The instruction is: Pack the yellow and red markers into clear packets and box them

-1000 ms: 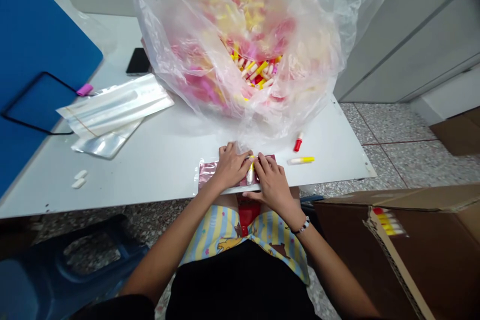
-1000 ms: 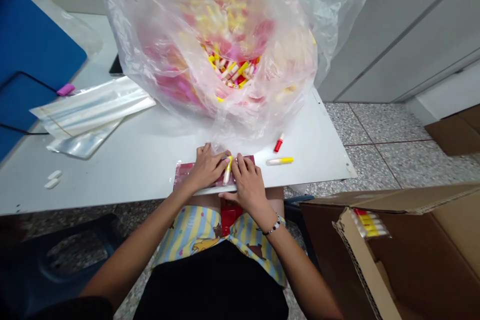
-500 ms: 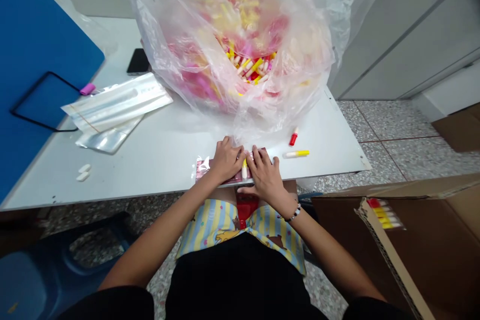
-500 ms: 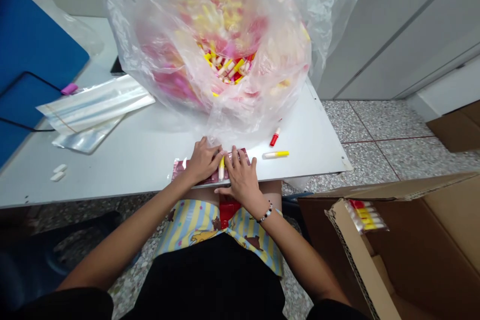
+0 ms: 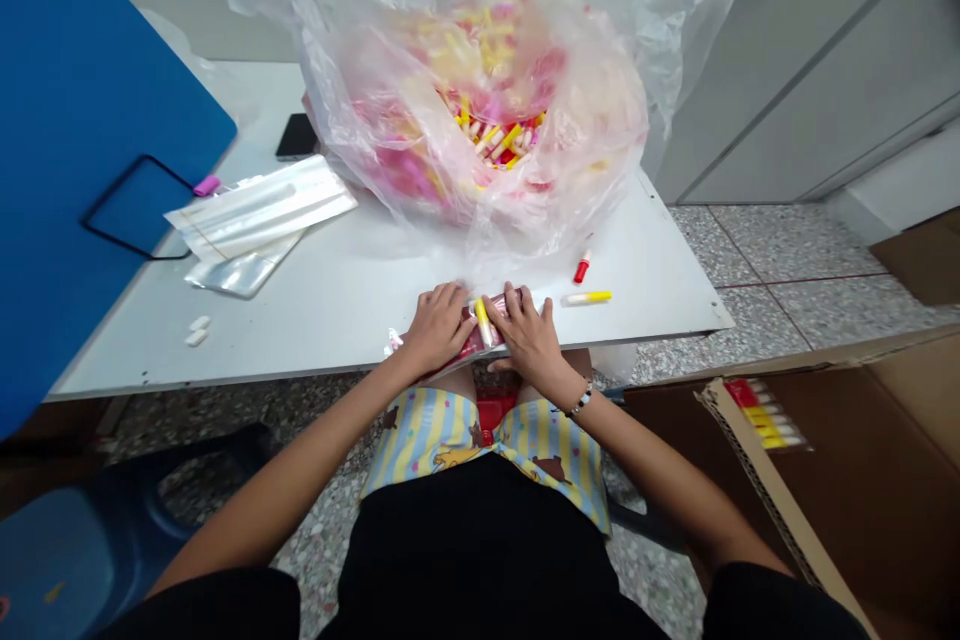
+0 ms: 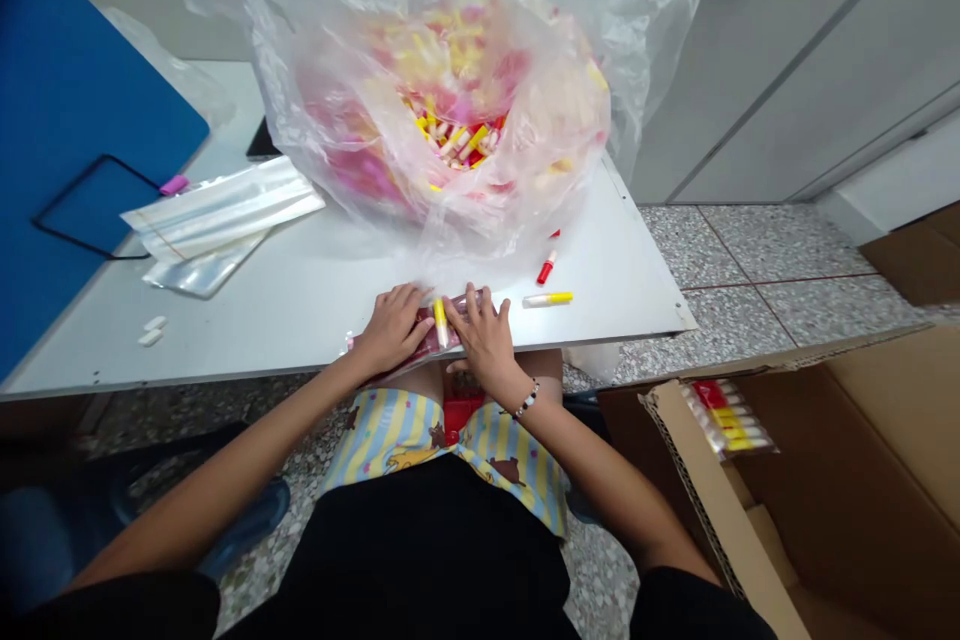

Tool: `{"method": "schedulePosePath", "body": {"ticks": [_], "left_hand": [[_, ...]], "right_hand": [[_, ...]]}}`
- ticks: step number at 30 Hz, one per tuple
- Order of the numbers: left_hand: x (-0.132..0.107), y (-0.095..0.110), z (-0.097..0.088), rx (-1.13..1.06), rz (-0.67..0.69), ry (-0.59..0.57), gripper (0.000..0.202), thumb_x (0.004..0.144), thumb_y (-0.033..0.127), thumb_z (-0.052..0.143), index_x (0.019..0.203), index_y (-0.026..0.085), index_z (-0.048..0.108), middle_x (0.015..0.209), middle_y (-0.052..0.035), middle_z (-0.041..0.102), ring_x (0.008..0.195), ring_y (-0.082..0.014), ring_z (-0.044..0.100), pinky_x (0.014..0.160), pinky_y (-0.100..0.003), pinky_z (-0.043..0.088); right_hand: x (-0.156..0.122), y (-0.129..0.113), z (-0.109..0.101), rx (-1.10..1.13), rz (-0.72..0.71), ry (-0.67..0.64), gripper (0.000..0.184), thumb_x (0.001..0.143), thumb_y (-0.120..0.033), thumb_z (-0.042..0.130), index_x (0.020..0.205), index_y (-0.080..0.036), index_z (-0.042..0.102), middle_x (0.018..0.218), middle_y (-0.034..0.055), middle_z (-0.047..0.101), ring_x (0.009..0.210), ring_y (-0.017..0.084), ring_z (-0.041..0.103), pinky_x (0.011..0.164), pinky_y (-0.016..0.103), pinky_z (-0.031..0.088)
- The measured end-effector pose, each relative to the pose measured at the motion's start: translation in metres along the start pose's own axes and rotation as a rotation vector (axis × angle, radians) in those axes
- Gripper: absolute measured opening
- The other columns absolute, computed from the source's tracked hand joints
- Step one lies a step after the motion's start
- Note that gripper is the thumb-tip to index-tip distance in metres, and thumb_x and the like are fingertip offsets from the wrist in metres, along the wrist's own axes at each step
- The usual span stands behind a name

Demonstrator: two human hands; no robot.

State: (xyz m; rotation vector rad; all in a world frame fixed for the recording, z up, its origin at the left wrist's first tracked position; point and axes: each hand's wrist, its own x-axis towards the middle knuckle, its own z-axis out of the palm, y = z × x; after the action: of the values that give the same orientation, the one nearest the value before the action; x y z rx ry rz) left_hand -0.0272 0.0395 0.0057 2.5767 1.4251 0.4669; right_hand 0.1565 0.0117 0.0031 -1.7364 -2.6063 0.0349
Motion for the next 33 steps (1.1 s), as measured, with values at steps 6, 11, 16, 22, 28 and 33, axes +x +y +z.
{"method": "schedulePosePath", "body": {"ticks": [6, 11, 16, 22, 28, 33], "left_hand": [[0.006, -0.005, -0.004, 0.018, 0.034, -0.025, 0.031, 0.093, 0.032, 0.041, 0.119, 0.021, 0.054, 0.117, -0.0102, 0.051, 0.112, -0.0268, 0.043, 0.088, -0.04, 0.036], [0.0, 0.0, -0.003, 0.149, 0.03, -0.037, 0.032, 0.092, 0.034, 0.042, 0.115, 0.014, 0.053, 0.119, -0.015, 0.05, 0.117, -0.0304, 0.039, 0.091, -0.043, 0.033], [-0.003, -0.003, -0.003, 0.002, 0.021, 0.008, 0.037, 0.093, 0.033, 0.04, 0.124, 0.014, 0.045, 0.125, -0.0126, 0.048, 0.119, -0.0257, 0.04, 0.095, -0.04, 0.033], [0.001, -0.007, -0.007, -0.065, 0.003, -0.005, 0.035, 0.094, 0.031, 0.034, 0.124, 0.018, 0.048, 0.123, -0.0097, 0.05, 0.116, -0.024, 0.042, 0.093, -0.039, 0.034], [-0.003, 0.021, -0.007, 0.111, -0.043, -0.025, 0.045, 0.094, 0.032, 0.036, 0.134, 0.012, 0.041, 0.133, -0.0163, 0.044, 0.124, -0.0289, 0.037, 0.1, -0.045, 0.03], [-0.011, 0.027, 0.002, 0.137, -0.031, -0.12, 0.059, 0.092, 0.038, 0.039, 0.145, 0.015, 0.026, 0.15, -0.0141, 0.023, 0.137, -0.0314, 0.021, 0.107, -0.051, 0.023]], "right_hand": [[0.001, 0.014, -0.002, 0.011, -0.121, 0.046, 0.109, 0.058, -0.059, 0.076, 0.147, -0.03, 0.021, 0.15, 0.0117, -0.002, 0.136, 0.037, 0.017, 0.105, 0.06, 0.019], [-0.002, 0.014, 0.003, 0.046, -0.271, 0.147, 0.101, 0.07, -0.069, 0.058, 0.147, -0.013, 0.024, 0.15, 0.0148, 0.005, 0.141, 0.032, 0.005, 0.112, 0.057, 0.005], [0.001, 0.013, 0.007, 0.117, -0.29, 0.071, 0.099, 0.072, -0.066, 0.057, 0.145, -0.007, 0.027, 0.146, 0.0185, 0.017, 0.139, 0.029, 0.018, 0.113, 0.049, 0.015], [0.003, 0.021, 0.004, 0.071, -0.306, 0.059, 0.095, 0.067, -0.058, 0.068, 0.145, -0.02, 0.028, 0.149, 0.0113, 0.013, 0.139, 0.032, 0.012, 0.111, 0.052, 0.016], [0.004, 0.017, 0.01, 0.072, -0.236, 0.065, 0.103, 0.062, -0.061, 0.071, 0.146, -0.031, 0.021, 0.15, 0.0086, 0.006, 0.139, 0.035, 0.01, 0.108, 0.059, 0.016], [-0.006, 0.015, 0.008, 0.09, -0.143, 0.076, 0.108, 0.062, -0.068, 0.065, 0.148, -0.02, 0.02, 0.15, 0.0127, -0.003, 0.141, 0.034, 0.004, 0.109, 0.061, 0.01]]}}
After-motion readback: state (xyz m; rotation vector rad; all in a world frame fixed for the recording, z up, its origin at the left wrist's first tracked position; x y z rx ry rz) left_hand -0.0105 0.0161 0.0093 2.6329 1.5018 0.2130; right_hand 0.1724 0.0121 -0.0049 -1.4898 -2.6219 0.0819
